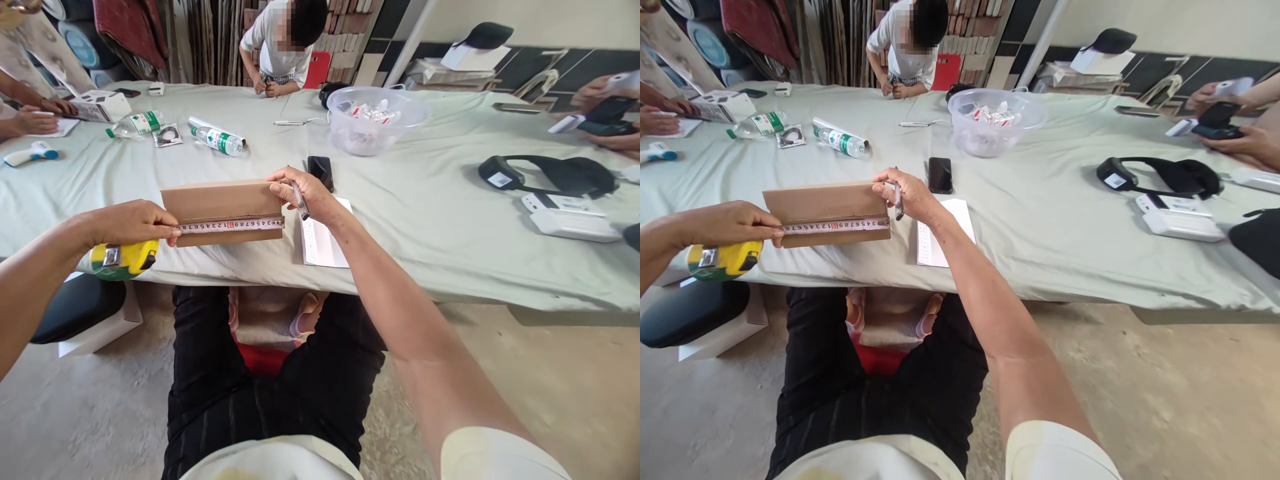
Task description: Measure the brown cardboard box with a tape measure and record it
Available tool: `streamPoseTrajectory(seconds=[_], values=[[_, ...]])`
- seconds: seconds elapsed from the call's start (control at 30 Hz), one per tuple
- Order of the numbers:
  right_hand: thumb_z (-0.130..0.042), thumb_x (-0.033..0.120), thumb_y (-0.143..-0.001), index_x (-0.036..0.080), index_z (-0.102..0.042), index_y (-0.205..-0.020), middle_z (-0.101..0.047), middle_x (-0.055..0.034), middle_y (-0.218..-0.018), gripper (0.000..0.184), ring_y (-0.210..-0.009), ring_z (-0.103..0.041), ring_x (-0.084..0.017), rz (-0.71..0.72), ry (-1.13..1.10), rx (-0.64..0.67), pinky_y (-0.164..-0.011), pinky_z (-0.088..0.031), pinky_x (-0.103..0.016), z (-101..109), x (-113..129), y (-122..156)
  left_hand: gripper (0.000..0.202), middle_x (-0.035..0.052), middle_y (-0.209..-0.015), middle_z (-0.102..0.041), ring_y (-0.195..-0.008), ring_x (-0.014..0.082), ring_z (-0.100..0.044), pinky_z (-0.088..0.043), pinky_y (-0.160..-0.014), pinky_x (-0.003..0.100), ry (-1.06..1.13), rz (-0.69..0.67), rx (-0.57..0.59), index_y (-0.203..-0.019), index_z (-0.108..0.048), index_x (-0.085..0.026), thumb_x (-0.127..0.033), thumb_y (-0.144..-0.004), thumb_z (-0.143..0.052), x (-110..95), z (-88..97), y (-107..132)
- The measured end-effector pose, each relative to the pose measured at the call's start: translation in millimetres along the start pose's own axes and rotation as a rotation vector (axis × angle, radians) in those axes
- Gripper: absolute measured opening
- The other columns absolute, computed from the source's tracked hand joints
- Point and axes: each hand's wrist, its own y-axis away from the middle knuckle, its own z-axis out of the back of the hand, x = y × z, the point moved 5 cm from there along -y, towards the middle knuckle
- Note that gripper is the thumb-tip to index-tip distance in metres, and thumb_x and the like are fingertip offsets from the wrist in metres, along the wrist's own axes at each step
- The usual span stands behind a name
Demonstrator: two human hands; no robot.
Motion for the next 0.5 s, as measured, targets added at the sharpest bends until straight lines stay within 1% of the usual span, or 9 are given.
streamPoseTrajectory(seconds=[0.07,0.1,0.23,0.33,0.43,0.5], values=[[-0.062,0.062,-0.080,0.020,-0.063,-0.105,-0.065,-0.0022,-0.088,0.049,-0.070,-0.059,-0.012,0.004,-0.007,0.004,-0.062,-0.050,-0.023,-0.2,0.2,-0.5,0.043,-0.0023,-0.082,-0.074,-0.081,0.0179,-0.065,-0.043,-0.077,0.023,0.001,-0.014,0.136,-0.077,-0.077,-0.023,-0.054,-0.081,-0.048,-2.0,-6.4,0.0],[-0.062,0.061,-0.080,0.020,-0.063,-0.105,-0.065,-0.0021,-0.088,0.047,-0.070,-0.059,-0.012,0.009,-0.007,0.004,-0.063,-0.050,-0.024,-0.3,0.1,-0.8,0.045,-0.0015,-0.084,-0.075,-0.084,0.0189,-0.065,-0.043,-0.078,0.024,0.004,0.002,0.168,-0.079,-0.077,-0.022,-0.055,-0.082,-0.047,-1.6,-7.8,0.6],[-0.062,0.057,-0.082,0.021,-0.063,-0.104,-0.065,-0.0019,-0.089,0.042,-0.069,-0.058,-0.012,0.033,-0.007,0.000,-0.066,-0.051,-0.026,-1.5,-0.6,-2.9,0.050,0.0007,-0.092,-0.076,-0.089,0.0213,-0.066,-0.044,-0.078,0.025,0.011,0.131,0.144,-0.081,-0.078,-0.021,-0.061,-0.081,-0.047,5.0,-5.3,3.8],[-0.061,0.056,-0.083,0.021,-0.063,-0.105,-0.066,-0.0031,-0.093,0.042,-0.070,-0.060,-0.013,0.034,0.012,-0.006,-0.069,-0.053,-0.029,-1.9,-1.7,-4.3,0.052,0.0019,-0.091,-0.076,-0.084,0.0212,-0.066,-0.044,-0.073,0.026,-0.011,0.165,0.137,-0.082,-0.078,-0.021,-0.062,-0.082,-0.046,6.9,-3.8,4.3],[-0.070,0.053,-0.076,0.022,-0.061,-0.111,-0.065,-0.0058,-0.109,0.047,-0.081,-0.062,-0.017,0.031,0.058,0.012,-0.079,-0.054,-0.036,-1.0,-1.0,-4.2,0.053,0.0027,-0.081,-0.074,-0.072,0.0195,-0.064,-0.043,-0.066,0.027,-0.047,0.147,0.122,-0.078,-0.076,-0.019,-0.060,-0.083,-0.044,6.0,-2.5,2.2],[-0.077,0.047,-0.069,0.023,-0.057,-0.118,-0.060,-0.0068,-0.123,0.058,-0.086,-0.064,-0.018,0.021,0.073,0.072,-0.086,-0.054,-0.042,-1.7,-0.2,-3.6,0.054,0.0026,-0.075,-0.073,-0.067,0.0186,-0.062,-0.042,-0.064,0.027,-0.065,0.135,0.105,-0.076,-0.076,-0.018,-0.060,-0.084,-0.043,6.1,-1.7,0.4]])
